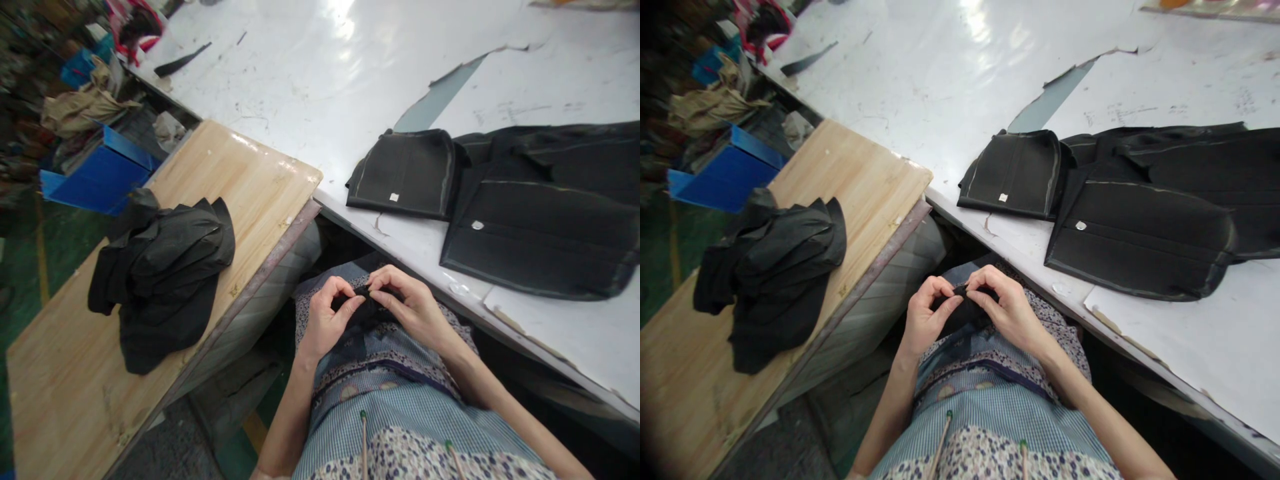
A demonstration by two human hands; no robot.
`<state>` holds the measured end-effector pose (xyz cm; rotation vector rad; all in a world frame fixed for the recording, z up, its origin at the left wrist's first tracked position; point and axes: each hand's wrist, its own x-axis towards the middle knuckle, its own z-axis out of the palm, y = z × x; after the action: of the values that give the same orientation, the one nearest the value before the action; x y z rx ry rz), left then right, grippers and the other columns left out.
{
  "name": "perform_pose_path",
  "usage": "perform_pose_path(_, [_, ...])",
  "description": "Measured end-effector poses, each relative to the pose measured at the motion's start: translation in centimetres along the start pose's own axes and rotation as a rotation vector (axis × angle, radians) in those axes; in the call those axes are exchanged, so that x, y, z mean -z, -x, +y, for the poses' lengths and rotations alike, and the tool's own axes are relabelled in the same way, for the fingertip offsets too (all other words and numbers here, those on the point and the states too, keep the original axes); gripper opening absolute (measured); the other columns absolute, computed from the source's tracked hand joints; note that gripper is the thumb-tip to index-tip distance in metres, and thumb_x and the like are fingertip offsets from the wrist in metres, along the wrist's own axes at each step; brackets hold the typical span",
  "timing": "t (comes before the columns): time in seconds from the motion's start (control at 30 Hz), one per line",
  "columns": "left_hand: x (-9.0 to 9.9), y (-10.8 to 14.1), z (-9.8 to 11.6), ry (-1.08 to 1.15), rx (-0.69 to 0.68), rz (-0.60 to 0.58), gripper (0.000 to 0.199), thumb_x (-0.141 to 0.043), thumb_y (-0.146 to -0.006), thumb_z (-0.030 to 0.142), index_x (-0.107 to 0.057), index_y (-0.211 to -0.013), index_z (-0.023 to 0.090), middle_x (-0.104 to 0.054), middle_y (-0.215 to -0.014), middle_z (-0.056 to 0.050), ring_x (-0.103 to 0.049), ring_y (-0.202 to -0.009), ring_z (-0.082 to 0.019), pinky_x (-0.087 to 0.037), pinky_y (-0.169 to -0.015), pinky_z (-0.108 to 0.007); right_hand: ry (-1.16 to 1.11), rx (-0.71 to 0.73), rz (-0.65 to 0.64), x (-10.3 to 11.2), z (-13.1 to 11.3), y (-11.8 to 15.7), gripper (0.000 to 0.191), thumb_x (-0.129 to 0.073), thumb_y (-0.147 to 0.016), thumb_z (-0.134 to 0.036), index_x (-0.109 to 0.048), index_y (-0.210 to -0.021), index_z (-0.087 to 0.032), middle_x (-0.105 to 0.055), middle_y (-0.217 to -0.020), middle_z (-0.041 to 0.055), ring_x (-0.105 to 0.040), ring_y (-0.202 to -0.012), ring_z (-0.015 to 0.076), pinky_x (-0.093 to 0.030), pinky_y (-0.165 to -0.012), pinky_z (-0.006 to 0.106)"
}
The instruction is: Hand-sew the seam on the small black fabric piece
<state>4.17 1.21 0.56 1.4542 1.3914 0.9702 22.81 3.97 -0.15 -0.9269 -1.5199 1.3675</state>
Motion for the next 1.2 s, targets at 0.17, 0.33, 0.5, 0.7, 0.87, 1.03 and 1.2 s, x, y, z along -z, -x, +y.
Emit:
perform_pose_path(0.17, [0.0, 0.0, 0.0, 0.101, 0.123, -0.006, 0.023, -0.068, -0.090, 0.033, -0.059, -0.107, 0.020, -0.063, -0.081, 0.001, -0.058, -0.072, -0.013, -0.045, -0.069, -0.023, 0.004, -0.046, -0.003, -0.2, -0.1, 0.1, 0.007, -0.059, -0.096, -0.019, -0.062, -0.089, -0.020, -0.063, -0.095, 0.0048, -0.060, -0.091, 0.0196, -0.047, -0.083, 0.033])
perform_pose_path(0.33, [0.5, -0.2, 0.2, 0.124, 0.201, -0.134, 0.021, -0.069, -0.089, 0.037, -0.069, -0.087, 0.016, -0.064, -0.077, -0.001, -0.054, -0.070, -0.013, -0.042, -0.065, -0.023, -0.002, -0.064, -0.002, -0.4, -0.3, 0.1, 0.008, -0.063, -0.094, -0.021, -0.063, -0.087, -0.020, -0.065, -0.092, 0.0039, -0.062, -0.090, 0.0197, -0.049, -0.082, 0.032])
perform_pose_path(0.5, [0.8, 0.0, 0.4, 0.311, 0.223, -0.061, 0.018, -0.070, -0.087, 0.033, -0.069, -0.081, 0.016, -0.054, -0.073, 0.001, -0.045, -0.063, -0.010, -0.036, -0.058, -0.022, 0.026, -0.121, 0.015, -0.2, -0.3, 0.1, 0.009, -0.071, -0.089, -0.023, -0.064, -0.085, -0.020, -0.067, -0.086, 0.0009, -0.063, -0.084, 0.0181, -0.049, -0.078, 0.030])
perform_pose_path(0.7, [1.0, -0.1, 0.6, 0.398, 0.173, -0.064, 0.016, -0.069, -0.087, 0.028, -0.064, -0.078, 0.016, -0.046, -0.076, 0.002, -0.041, -0.066, -0.010, -0.032, -0.059, -0.023, 0.056, -0.110, -0.010, -0.3, -0.3, 0.0, 0.010, -0.073, -0.088, -0.025, -0.064, -0.087, -0.021, -0.067, -0.085, -0.0002, -0.063, -0.082, 0.0173, -0.048, -0.076, 0.029])
perform_pose_path(0.87, [1.1, -0.1, 0.6, 0.394, 0.213, -0.060, 0.020, -0.070, -0.086, 0.029, -0.060, -0.074, 0.016, -0.046, -0.073, 0.003, -0.038, -0.062, -0.009, -0.029, -0.055, -0.022, 0.029, -0.107, -0.050, -0.6, -0.9, -0.4, 0.009, -0.070, -0.089, -0.023, -0.062, -0.085, -0.020, -0.065, -0.082, -0.0004, -0.060, -0.079, 0.0164, -0.046, -0.074, 0.028])
perform_pose_path(1.03, [1.4, -0.1, 1.1, 0.248, 0.188, -0.062, 0.021, -0.066, -0.087, 0.025, -0.058, -0.069, 0.016, -0.044, -0.067, 0.004, -0.036, -0.059, -0.009, -0.028, -0.054, -0.024, -0.033, -0.127, -0.105, -0.7, -1.3, -0.5, 0.009, -0.064, -0.092, -0.021, -0.059, -0.084, -0.020, -0.064, -0.087, 0.0012, -0.059, -0.083, 0.0169, -0.046, -0.076, 0.029])
perform_pose_path(1.2, [1.4, -0.1, 1.4, 0.146, 0.132, -0.046, 0.023, -0.060, -0.088, 0.021, -0.052, -0.067, 0.017, -0.043, -0.064, 0.004, -0.035, -0.058, -0.010, -0.028, -0.053, -0.025, -0.006, -0.135, -0.110, -1.1, -1.4, -0.5, 0.009, -0.061, -0.094, -0.020, -0.057, -0.086, -0.019, -0.061, -0.082, -0.0003, -0.055, -0.078, 0.0151, -0.044, -0.072, 0.027])
